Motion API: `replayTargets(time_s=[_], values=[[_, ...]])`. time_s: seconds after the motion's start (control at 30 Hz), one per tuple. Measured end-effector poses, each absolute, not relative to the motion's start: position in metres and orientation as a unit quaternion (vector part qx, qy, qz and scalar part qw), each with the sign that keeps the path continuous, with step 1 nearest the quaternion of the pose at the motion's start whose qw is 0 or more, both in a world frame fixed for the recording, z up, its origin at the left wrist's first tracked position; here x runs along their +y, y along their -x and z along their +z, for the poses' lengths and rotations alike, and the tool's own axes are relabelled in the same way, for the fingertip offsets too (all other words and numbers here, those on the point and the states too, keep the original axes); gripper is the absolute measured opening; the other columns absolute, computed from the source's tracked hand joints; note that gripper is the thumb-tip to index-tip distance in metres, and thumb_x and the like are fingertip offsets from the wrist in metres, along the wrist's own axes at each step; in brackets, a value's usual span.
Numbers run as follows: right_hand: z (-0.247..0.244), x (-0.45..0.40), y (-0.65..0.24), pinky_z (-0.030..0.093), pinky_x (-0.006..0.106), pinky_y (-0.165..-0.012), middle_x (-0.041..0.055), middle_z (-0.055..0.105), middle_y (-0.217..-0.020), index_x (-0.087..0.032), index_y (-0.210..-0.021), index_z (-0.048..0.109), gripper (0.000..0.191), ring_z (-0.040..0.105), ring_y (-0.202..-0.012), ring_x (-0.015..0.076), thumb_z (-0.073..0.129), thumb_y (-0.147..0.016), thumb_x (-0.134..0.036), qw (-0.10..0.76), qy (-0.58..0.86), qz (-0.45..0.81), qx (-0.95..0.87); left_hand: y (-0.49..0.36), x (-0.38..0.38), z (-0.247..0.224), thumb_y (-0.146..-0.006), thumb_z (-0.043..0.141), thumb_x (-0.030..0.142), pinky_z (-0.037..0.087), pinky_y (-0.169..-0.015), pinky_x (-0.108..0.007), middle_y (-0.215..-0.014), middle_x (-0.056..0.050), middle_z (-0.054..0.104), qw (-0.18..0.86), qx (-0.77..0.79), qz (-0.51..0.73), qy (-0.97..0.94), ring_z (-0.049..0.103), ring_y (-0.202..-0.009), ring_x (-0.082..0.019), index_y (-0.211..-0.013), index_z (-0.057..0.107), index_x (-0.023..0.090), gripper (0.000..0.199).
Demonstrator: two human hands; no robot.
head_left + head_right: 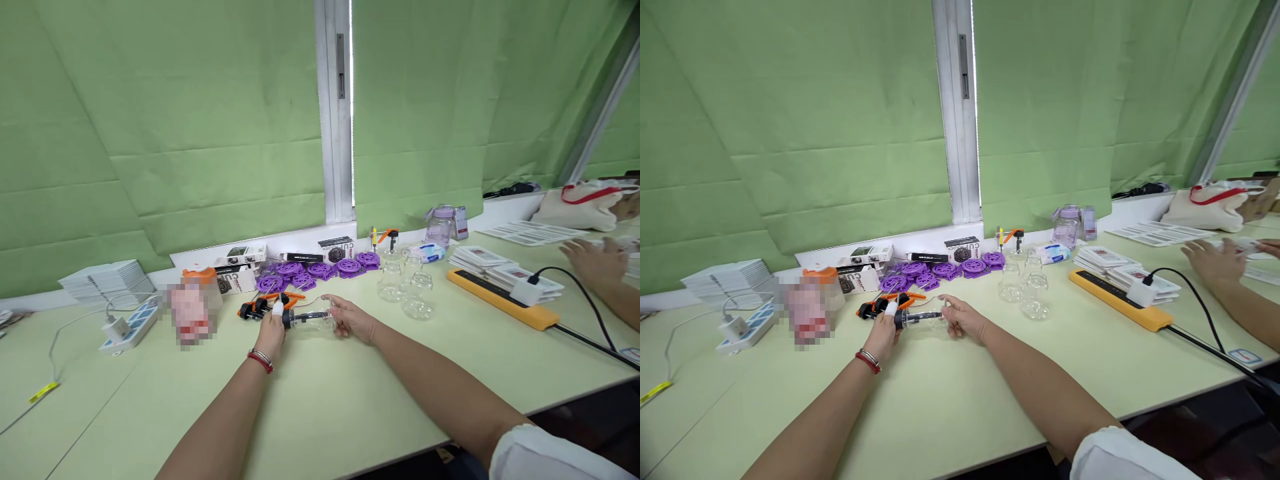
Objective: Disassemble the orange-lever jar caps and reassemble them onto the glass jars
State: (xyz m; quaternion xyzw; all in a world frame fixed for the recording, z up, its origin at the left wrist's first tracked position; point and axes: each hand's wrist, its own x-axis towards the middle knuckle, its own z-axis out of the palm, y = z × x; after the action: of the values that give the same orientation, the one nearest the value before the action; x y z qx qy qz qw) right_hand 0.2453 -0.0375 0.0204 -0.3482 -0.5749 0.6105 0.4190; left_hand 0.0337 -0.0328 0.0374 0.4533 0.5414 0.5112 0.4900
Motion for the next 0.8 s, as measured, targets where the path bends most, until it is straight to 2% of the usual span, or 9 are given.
replayTargets(time_s=[0.3,0.53,0.67,0.8], values=[[0.022,-0.039,-0.246,0.021,0.017,-0.035,0.002,0.061,-0.085,-0.027,-0.128,0.041,0.06,0.048,-0.04,0.0045,0.058,-0.078,-0.053,0.412,0.347,0.626,-0.564,-0.033,-0.033,0.041,-0.079,0.044,0.05,0.016,-0.04,-0.02,-0.046,0.009,0.025,0.502,0.546,0.515,-0.43,0.022,-0.037,-0.006,-0.065,0.036,0.021,0.033],[0.019,-0.037,-0.247,0.019,0.017,-0.034,0.0044,0.062,-0.092,-0.027,-0.131,0.039,0.06,0.046,-0.038,0.0035,0.055,-0.079,-0.053,0.408,0.343,0.627,-0.568,-0.031,-0.028,0.034,-0.078,0.047,0.05,0.013,-0.038,-0.021,-0.046,0.008,0.026,0.498,0.534,0.517,-0.446,0.022,-0.037,-0.006,-0.066,0.038,0.021,0.033],[0.016,-0.035,-0.246,0.028,0.017,-0.038,0.0033,0.061,-0.09,-0.027,-0.129,0.039,0.06,0.051,-0.046,0.0062,0.057,-0.078,-0.052,0.407,0.349,0.618,-0.576,-0.029,-0.028,0.034,-0.078,0.046,0.052,0.014,-0.037,-0.02,-0.047,0.008,0.027,0.488,0.537,0.521,-0.45,0.023,-0.037,-0.007,-0.068,0.04,0.021,0.034],[0.014,-0.035,-0.243,0.042,0.02,-0.053,0.0042,0.058,-0.1,-0.025,-0.122,0.047,0.064,0.056,-0.069,0.0111,0.072,-0.066,-0.044,0.412,0.37,0.552,-0.623,-0.024,-0.027,0.038,-0.078,0.046,0.058,0.014,-0.037,-0.021,-0.045,0.009,0.026,0.449,0.535,0.508,-0.504,0.021,-0.037,-0.007,-0.072,0.049,0.018,0.04]])
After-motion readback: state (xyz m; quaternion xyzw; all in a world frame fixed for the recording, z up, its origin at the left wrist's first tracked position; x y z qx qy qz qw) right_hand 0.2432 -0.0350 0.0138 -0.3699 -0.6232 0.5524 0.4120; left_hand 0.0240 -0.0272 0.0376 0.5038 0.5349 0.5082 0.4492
